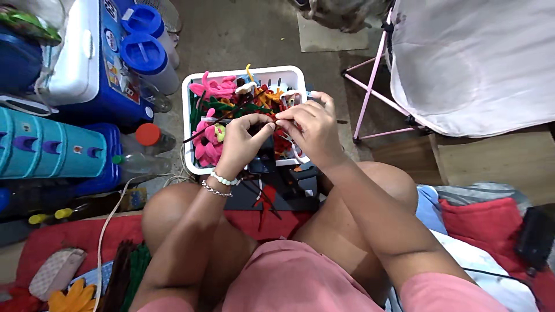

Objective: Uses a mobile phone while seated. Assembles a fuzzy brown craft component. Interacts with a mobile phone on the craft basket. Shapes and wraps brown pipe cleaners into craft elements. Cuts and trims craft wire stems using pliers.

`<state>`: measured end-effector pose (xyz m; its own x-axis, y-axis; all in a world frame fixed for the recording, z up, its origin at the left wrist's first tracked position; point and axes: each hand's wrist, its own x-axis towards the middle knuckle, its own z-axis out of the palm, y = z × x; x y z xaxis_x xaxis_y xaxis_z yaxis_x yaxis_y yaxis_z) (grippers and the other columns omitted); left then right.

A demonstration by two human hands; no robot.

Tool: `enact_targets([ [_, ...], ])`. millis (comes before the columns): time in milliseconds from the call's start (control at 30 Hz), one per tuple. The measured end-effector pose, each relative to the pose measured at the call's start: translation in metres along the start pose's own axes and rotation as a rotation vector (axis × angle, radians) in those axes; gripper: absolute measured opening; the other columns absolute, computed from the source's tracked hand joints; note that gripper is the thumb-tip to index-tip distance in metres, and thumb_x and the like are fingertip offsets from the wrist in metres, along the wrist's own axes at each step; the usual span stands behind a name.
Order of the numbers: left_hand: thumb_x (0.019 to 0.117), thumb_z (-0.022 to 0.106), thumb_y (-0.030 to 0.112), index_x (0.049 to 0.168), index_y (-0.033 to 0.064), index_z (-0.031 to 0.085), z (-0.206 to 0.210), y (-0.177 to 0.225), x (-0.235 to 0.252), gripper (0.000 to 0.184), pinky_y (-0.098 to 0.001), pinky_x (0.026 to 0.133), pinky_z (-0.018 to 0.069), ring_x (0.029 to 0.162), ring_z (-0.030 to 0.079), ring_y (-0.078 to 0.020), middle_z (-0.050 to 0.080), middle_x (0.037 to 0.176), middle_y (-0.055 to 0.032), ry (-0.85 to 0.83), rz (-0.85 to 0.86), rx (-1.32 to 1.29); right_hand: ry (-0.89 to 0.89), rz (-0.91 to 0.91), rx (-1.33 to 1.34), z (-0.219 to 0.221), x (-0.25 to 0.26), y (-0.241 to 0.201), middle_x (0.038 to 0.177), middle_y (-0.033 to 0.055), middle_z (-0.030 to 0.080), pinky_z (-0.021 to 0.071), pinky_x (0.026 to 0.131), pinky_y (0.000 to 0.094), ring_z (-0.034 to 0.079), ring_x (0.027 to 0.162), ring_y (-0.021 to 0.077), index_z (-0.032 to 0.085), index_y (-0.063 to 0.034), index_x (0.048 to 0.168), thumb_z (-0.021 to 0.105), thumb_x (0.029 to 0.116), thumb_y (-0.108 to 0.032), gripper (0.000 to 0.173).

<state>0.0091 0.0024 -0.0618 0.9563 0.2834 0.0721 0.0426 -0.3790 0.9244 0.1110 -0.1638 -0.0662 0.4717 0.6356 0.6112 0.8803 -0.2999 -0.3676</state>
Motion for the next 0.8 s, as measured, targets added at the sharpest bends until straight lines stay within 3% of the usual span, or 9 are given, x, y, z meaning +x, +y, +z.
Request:
enact_targets([
  [133, 0.1012, 0.062, 0.019, 0.102, 0.0103, 0.073, -0.001, 0.0, -0.004, 0.014, -0.0253, 0.058, 0.051, 0.064, 0.062, -0.0087, 0.069, 0.082, -0.0017, 0.058, 0.026, 0.017, 0.028, 0.134, 0.123, -0.003, 0.0, -0.008, 0.1, 0.0083, 0.076, 0.0488, 0.104, 0.0489, 0.072, 0.099, 0.022, 0.075, -0.0034, 0.104, 0.072, 0.0956, -0.011, 0.012],
  [200, 0.101, 0.063, 0.02, 0.103, 0.0105, 0.073, 0.0, 0.0, -0.003, 0.014, -0.025, 0.058, 0.0515, 0.065, 0.062, -0.0084, 0.069, 0.083, -0.0015, 0.08, 0.038, 0.027, 0.035, 0.178, 0.196, -0.002, -0.002, -0.011, 0.102, 0.0083, 0.076, 0.056, 0.096, 0.041, 0.072, 0.099, 0.0201, 0.076, -0.0029, 0.104, 0.071, 0.0946, -0.007, 0.011],
  [333, 0.1015, 0.064, 0.021, 0.105, 0.0103, 0.073, 0.002, 0.002, -0.004, 0.014, -0.025, 0.062, 0.0536, 0.069, 0.065, -0.0079, 0.071, 0.086, -0.0014, 0.068, 0.007, -0.015, 0.057, 0.249, 0.295, 0.001, -0.005, -0.015, 0.101, 0.0097, 0.075, 0.06, 0.088, 0.0309, 0.072, 0.095, 0.0159, 0.075, -0.0011, 0.103, 0.071, 0.0938, -0.003, 0.011],
  [600, 0.1013, 0.065, 0.018, 0.107, 0.0113, 0.074, 0.005, 0.005, -0.009, 0.012, -0.0205, 0.059, 0.052, 0.068, 0.063, -0.007, 0.071, 0.089, -0.0007, 0.072, -0.093, -0.202, 0.096, 0.33, 0.399, 0.01, -0.007, -0.02, 0.102, 0.0097, 0.075, 0.0603, 0.085, 0.0264, 0.072, 0.094, 0.0121, 0.076, -0.0003, 0.104, 0.073, 0.0919, -0.003, 0.013],
  [800, 0.0998, 0.066, 0.012, 0.109, 0.0091, 0.074, 0.007, 0.006, -0.009, 0.012, -0.0179, 0.067, 0.0529, 0.072, 0.063, -0.0032, 0.071, 0.09, 0.002, 0.078, -0.196, -0.396, 0.064, 0.398, 0.487, 0.012, -0.008, -0.02, 0.106, 0.0103, 0.074, 0.0597, 0.089, 0.029, 0.072, 0.099, 0.0134, 0.077, -0.001, 0.104, 0.072, 0.092, -0.003, 0.013],
])
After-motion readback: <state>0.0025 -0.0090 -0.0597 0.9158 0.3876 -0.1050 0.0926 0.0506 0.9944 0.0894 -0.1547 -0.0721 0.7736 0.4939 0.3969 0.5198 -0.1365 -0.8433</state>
